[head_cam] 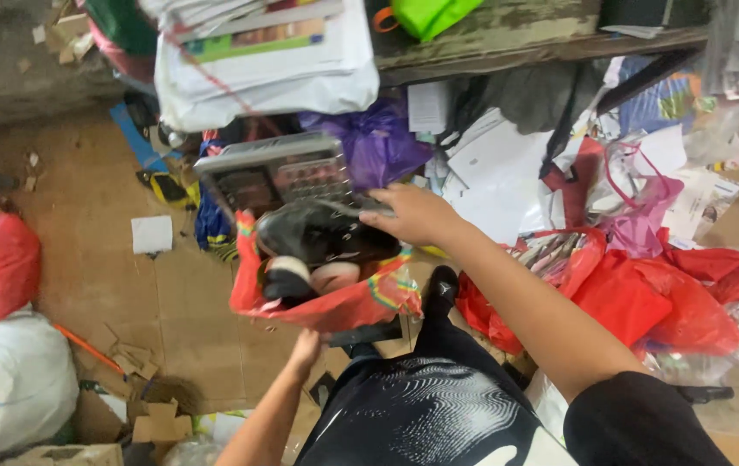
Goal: The person is weighing bags of plastic bottles, a bag of shoes, and bundles of paper at a recycling center and recording the weights in a notebook.
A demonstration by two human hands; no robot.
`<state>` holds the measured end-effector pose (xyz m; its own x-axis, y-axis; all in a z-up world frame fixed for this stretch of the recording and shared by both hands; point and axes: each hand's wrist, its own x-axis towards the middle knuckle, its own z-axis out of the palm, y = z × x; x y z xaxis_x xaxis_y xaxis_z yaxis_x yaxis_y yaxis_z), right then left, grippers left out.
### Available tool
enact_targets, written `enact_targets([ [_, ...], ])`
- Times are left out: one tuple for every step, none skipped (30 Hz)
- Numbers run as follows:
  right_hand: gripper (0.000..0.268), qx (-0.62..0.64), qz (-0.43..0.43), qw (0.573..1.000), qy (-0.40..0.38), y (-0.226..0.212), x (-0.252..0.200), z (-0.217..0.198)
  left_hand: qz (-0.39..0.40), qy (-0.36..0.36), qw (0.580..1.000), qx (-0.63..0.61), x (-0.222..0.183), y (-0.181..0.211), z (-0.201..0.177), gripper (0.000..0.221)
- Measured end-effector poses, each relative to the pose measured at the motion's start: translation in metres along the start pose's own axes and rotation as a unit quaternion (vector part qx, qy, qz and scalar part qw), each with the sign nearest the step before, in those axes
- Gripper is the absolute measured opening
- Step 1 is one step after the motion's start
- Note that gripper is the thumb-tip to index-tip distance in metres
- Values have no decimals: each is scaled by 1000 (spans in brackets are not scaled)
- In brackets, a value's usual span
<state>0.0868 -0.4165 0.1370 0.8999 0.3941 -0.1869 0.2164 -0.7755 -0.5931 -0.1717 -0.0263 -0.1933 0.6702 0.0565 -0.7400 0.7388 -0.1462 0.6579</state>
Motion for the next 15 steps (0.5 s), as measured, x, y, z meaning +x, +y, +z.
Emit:
enact_targets([
  [67, 49, 14, 999, -12, 16, 0, -5, -3, -36, 995, 93, 0, -14, 15, 48],
  [66, 99, 27, 994, -24, 31, 0, -10, -7, -71, 980, 186, 0, -27, 30, 48],
  [66, 102, 31, 994, -16, 52, -1, -18, -3, -73, 978, 194, 6, -28, 48, 48],
  [62, 139, 30, 990, 3, 72, -2, -25, 140, -127, 916, 353, 12, -28, 66, 43],
  [59, 177, 31, 983, 21, 91, -5, -31, 276, -175, 806, 493, 16, -31, 82, 39],
  [59, 182, 36, 982, 29, 118, -5, -35, 278, -180, 800, 500, 19, -19, 101, 39],
  [53, 215, 55, 974, 38, 144, -9, -36, 104, -224, 908, 338, 16, -11, 119, 43],
  [48, 249, 74, 965, 46, 170, -13, -37, -81, -245, 953, 155, 13, -3, 138, 52],
  [48, 251, 79, 963, 57, 202, -14, -41, -78, -250, 951, 165, -3, 39, 162, 52],
  [45, 262, 92, 957, 83, 234, -16, -45, -37, -287, 948, 134, -20, 80, 186, 49],
  [42, 274, 106, 949, 111, 265, -19, -48, 3, -325, 940, 102, -39, 120, 210, 49],
  [42, 277, 111, 947, 121, 293, -18, -56, 4, -330, 937, 113, -37, 160, 229, 49],
  [38, 319, 151, 924, 144, 319, -20, -59, 52, -308, 931, 191, -41, 195, 247, 45],
  [34, 360, 190, 898, 166, 344, -22, -62, 99, -284, 916, 267, -45, 230, 266, 42],
  [34, 363, 194, 895, 171, 353, -26, -76, 99, -287, 913, 273, -42, 249, 279, 42],
])
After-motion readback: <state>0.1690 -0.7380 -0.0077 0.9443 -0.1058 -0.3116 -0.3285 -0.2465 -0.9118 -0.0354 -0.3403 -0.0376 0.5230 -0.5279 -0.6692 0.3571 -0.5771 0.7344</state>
